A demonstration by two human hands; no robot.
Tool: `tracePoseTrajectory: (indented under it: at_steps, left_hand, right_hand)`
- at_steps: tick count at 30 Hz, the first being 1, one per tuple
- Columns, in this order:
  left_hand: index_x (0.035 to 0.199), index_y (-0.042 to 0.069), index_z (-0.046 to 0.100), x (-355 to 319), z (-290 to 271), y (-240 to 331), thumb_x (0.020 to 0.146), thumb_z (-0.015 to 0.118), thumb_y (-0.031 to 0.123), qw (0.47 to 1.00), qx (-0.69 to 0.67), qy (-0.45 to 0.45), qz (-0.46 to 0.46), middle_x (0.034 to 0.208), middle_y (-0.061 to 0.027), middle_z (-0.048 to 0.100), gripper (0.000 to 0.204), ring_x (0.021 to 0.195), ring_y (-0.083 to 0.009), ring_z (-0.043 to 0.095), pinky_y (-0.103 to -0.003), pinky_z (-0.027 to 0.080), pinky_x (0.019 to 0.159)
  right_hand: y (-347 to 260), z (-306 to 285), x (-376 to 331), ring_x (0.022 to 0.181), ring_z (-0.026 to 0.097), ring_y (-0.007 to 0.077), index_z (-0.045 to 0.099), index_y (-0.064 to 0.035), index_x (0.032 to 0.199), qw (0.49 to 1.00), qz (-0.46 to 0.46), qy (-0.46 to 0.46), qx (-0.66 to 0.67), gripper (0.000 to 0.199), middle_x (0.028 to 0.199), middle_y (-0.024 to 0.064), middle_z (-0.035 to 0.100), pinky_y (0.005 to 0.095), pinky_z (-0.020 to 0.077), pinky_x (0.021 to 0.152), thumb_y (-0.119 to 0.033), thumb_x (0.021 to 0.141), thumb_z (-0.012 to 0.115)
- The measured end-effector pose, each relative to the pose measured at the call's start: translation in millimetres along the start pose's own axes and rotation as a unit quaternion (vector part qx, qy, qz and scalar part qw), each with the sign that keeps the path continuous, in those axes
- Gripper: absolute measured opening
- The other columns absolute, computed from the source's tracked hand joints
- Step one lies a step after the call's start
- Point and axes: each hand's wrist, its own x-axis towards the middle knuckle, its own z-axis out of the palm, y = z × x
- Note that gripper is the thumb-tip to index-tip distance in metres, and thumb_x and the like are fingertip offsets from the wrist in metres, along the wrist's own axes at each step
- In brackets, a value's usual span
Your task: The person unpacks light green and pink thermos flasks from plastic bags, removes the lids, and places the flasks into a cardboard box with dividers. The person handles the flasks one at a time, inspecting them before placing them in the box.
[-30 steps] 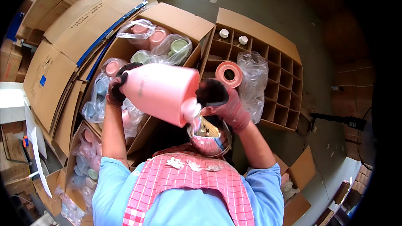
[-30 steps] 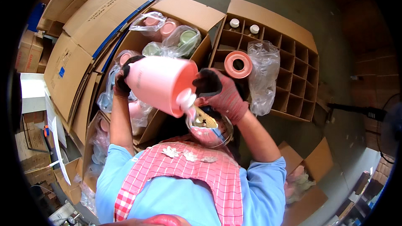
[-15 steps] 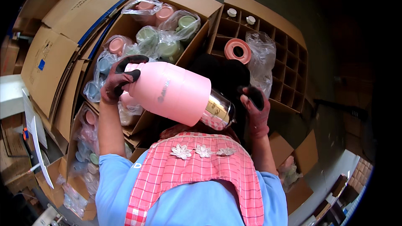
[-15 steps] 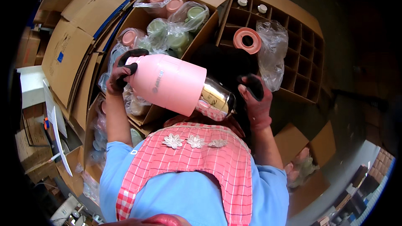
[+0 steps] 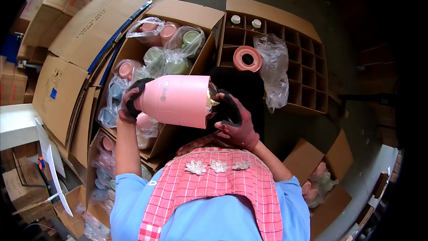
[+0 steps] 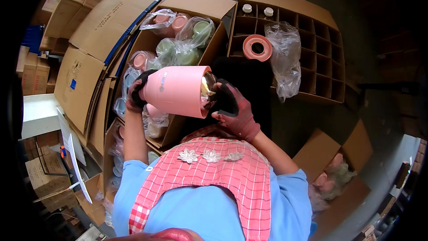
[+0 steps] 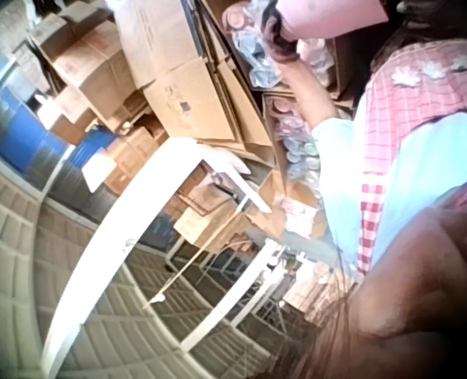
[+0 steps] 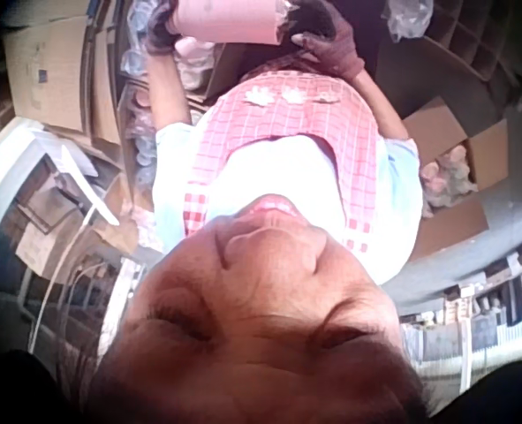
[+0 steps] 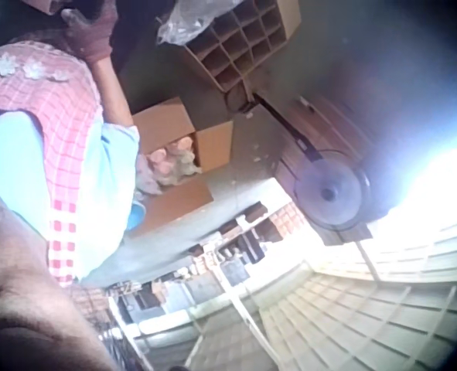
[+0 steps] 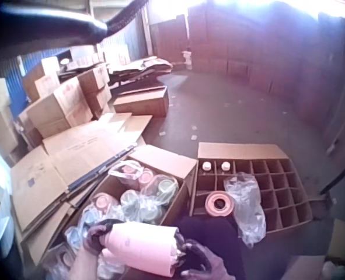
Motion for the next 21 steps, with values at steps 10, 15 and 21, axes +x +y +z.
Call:
tracePoseTrajectory:
  at_steps: [10, 15, 21]
  left_hand:
    - [0.129, -0.006, 0.042, -20, -6, -34, 0.086, 0.042, 0.03, 0.986, -0.166, 0.012, -0.001, 0.128, -0.0191, 0.05, 0.055, 0.118, -0.0306, 0.049, -0.04, 0.035, 0.102]
    - [0.13, -0.007, 0.041, -16, 6, -33, 0.084, 0.045, 0.036, 0.994, -0.098, 0.042, 0.009, 0.129, -0.0192, 0.05, 0.062, 0.118, -0.0312, 0.048, -0.04, 0.034, 0.102]
    - [0.131, -0.002, 0.041, -13, 7, -51, 0.089, 0.04, 0.04, 0.991, -0.132, -0.008, 0.015, 0.129, -0.0157, 0.05, 0.06, 0.119, -0.0295, 0.047, -0.042, 0.034, 0.102]
  right_hand:
    - [-9, 12, 48, 0.085, 0.061, 0.0342, 0.055, -0.0065, 0.106, 0.984, 0.065, 0.016, -0.166, 0.047, 0.093, 0.0166, 0.061, 0.0391, 0.0485, 0.072, -0.037, 0.073, 0.068]
    - [-18, 5, 53, 0.077, 0.062, 0.0341, 0.064, -0.0075, 0.09, 0.97, 0.2, -0.046, -0.132, 0.044, 0.08, 0.0152, 0.065, 0.0384, 0.0483, 0.067, -0.05, 0.078, 0.061]
    - [-27, -8, 62, 0.066, 0.062, 0.0209, 0.068, -0.0039, 0.089, 0.943, 0.264, -0.077, -0.186, 0.031, 0.073, 0.0126, 0.065, 0.0299, 0.0467, 0.064, -0.034, 0.086, 0.058]
